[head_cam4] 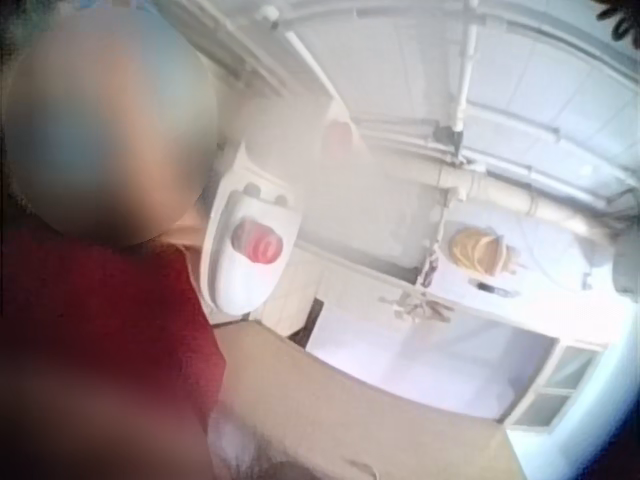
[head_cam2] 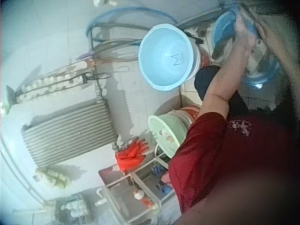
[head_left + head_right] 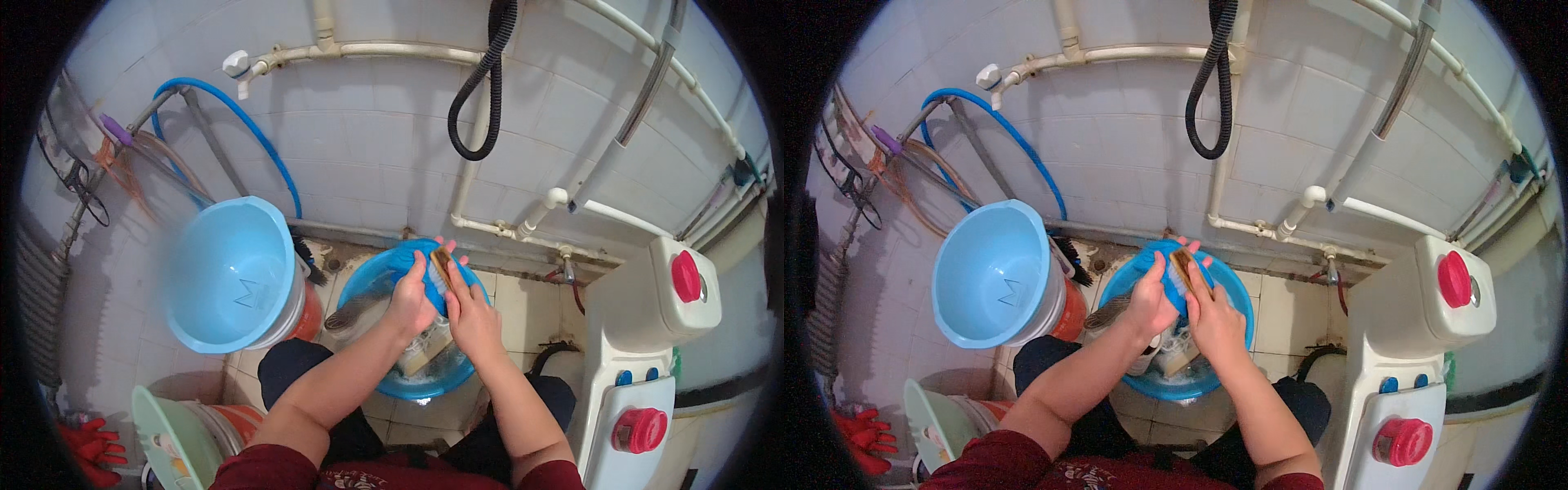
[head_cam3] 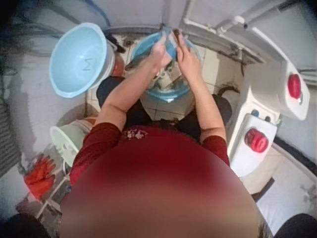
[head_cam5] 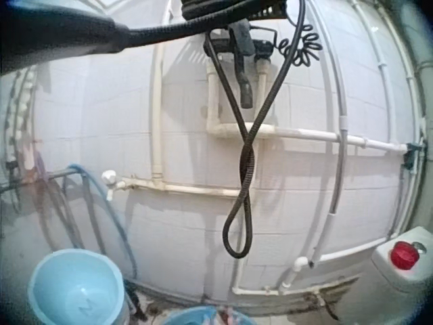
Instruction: The person scrubs a white sneaker and its insole with a brush in a blue basin of water. They remove the shoelaces, scrub the shoe exterior and interior, and then scrub the insole separately before placing it back in the basin.
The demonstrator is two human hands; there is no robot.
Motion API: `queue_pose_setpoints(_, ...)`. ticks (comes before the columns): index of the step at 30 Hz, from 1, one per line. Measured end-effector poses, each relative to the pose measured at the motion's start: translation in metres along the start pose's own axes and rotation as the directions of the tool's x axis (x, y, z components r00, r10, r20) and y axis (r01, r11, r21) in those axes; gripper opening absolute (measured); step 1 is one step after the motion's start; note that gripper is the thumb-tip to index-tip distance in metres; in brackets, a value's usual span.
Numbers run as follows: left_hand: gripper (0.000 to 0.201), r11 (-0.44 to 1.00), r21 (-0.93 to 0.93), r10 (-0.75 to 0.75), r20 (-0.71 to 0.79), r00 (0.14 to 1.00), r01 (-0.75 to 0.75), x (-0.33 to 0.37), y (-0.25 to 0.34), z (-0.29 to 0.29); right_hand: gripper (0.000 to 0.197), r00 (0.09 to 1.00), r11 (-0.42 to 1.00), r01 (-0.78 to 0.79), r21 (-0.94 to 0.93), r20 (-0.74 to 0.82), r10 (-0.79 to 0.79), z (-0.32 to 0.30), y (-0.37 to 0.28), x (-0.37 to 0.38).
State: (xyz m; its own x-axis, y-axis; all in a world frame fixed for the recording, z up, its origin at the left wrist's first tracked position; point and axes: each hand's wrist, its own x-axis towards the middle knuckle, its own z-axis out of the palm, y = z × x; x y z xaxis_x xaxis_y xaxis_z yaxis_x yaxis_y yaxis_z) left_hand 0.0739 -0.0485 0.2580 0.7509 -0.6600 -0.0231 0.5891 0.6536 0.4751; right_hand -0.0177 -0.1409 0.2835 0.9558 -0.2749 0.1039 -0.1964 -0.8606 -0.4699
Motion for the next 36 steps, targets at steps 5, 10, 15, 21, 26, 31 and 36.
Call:
queue_pose_setpoints(5,0.053,0.980,-0.034,-0.191,0.066,0.979,0.194,-0.005,-0.016,-0.011,0.058,0.983,0.970,0.016,0.244,-0.180,0.029,0.009,0.030,0.011)
queue_pose_setpoints(10,0.048,0.997,0.046,-0.066,0.090,0.994,0.062,-0.005,0.001,0.003,0.073,0.999,0.846,0.006,0.533,-0.038,0.017,0.012,0.025,-0.001)
queue_pose_setpoints(15,0.053,0.999,0.005,0.034,0.063,0.997,-0.034,0.007,0.024,-0.001,0.074,0.977,0.883,0.174,0.436,-0.188,-0.100,0.009,0.012,-0.017)
queue_pose_setpoints(21,0.046,0.980,0.112,-0.184,0.157,0.970,0.167,-0.007,0.005,0.007,0.078,0.985,0.774,0.111,0.624,-0.174,0.000,0.007,0.017,-0.001)
queue_pose_setpoints(26,0.051,0.995,0.020,-0.099,0.101,0.990,0.097,-0.001,0.029,0.011,0.074,0.997,0.875,0.077,0.478,-0.018,-0.077,0.005,0.003,-0.019)
queue_pose_setpoints(31,0.059,0.984,0.117,-0.138,-0.001,0.990,0.137,0.006,0.034,-0.004,0.066,0.982,0.979,0.186,0.077,-0.045,-0.183,-0.011,-0.009,-0.025)
queue_pose_setpoints(36,0.054,1.000,-0.008,-0.029,0.042,0.999,0.029,-0.006,-0.008,0.018,0.056,0.986,0.998,0.060,-0.013,-0.157,-0.062,-0.002,0.005,-0.004)
